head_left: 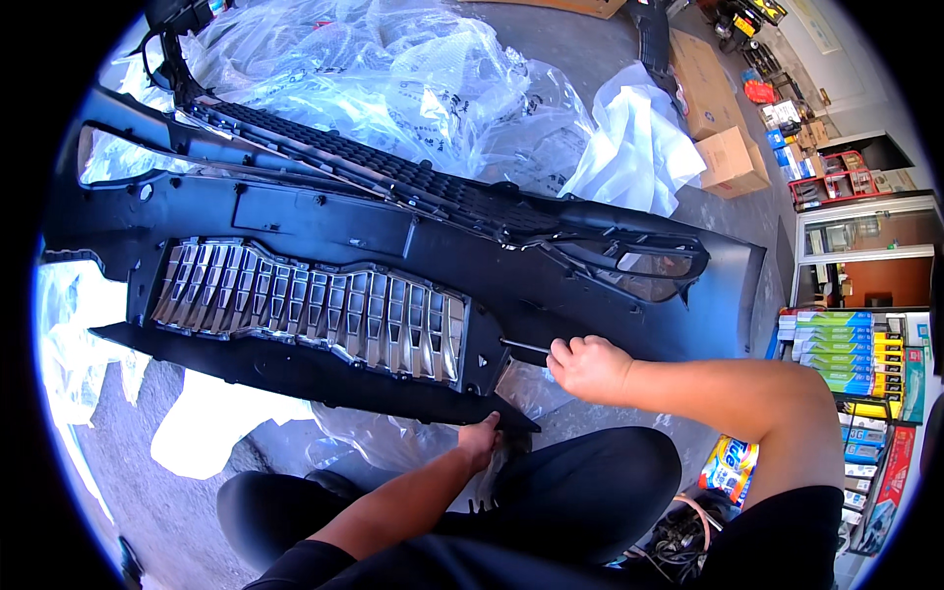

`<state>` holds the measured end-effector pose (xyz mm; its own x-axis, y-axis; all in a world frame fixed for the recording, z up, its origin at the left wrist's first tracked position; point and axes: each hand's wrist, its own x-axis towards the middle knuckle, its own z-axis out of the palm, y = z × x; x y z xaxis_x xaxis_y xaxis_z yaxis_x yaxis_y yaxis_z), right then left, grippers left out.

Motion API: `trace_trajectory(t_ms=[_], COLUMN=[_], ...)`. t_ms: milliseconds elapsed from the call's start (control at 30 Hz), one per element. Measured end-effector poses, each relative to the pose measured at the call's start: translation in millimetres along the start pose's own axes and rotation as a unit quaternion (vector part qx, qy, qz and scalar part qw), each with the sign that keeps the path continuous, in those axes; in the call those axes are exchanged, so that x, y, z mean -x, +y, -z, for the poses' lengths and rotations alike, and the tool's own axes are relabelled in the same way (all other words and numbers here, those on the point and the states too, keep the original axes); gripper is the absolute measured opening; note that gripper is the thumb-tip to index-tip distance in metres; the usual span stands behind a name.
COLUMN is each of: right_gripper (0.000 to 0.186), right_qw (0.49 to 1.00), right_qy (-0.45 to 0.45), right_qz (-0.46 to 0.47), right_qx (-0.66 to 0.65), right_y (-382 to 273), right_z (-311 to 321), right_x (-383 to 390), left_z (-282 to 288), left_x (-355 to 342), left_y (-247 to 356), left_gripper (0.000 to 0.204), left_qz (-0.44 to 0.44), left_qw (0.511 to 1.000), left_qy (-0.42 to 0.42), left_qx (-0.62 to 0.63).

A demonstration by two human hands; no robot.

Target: The person uses a prying tool to release clips on a chrome-style grille, separating it from a black vehicle bumper.

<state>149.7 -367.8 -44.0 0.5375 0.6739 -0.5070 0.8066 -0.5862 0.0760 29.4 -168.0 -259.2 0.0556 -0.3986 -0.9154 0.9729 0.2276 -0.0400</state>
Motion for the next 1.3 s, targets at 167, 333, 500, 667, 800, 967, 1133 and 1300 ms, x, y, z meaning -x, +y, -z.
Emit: trace_trajectory(t_ms=[167,333,500,667,800,967,1133,1300], right_gripper=[0.022,0.018,0.025,0.035,0.030,0.022,0.022,0.021], right_qw=[0.970,0.654,0.811,0.964,0.980,0.971,0.939,0.814], right_qy=[-0.076,-0.030,-0.028,-0.137,-0.121,-0.115,-0.110,-0.050], right_qz=[-0.148,-0.534,-0.419,-0.166,-0.123,-0.158,-0.236,-0.419], right_qx=[-0.177,-0.534,-0.408,-0.153,-0.095,-0.139,-0.223,-0.400], right_y=[-4,-11,-12,-4,-15,-18,-16,-19], right_z=[0,-23,0,16,8,8,6,-4], right_x=[-15,-24,-20,-17,-25,-27,-25,-27], left_z=[14,19,18,14,10,3,9,13], left_x=[-19,-26,-26,-24,-16,-4,-9,-15], left_y=[-10,-15,-13,-15,-10,-4,-7,-10], left_gripper=[0.017,0.016,0.016,0.015,0.015,0.022,0.022,0.021], left_qz=[0.008,0.013,-0.008,-0.023,-0.021,-0.007,-0.020,-0.002], left_qw=[1.000,1.000,1.000,0.999,1.000,0.999,0.999,0.999], left_qy=[-0.011,-0.008,-0.011,-0.016,-0.007,0.008,-0.018,-0.032], left_qx=[0.022,0.010,0.000,0.023,0.018,0.030,0.020,0.034])
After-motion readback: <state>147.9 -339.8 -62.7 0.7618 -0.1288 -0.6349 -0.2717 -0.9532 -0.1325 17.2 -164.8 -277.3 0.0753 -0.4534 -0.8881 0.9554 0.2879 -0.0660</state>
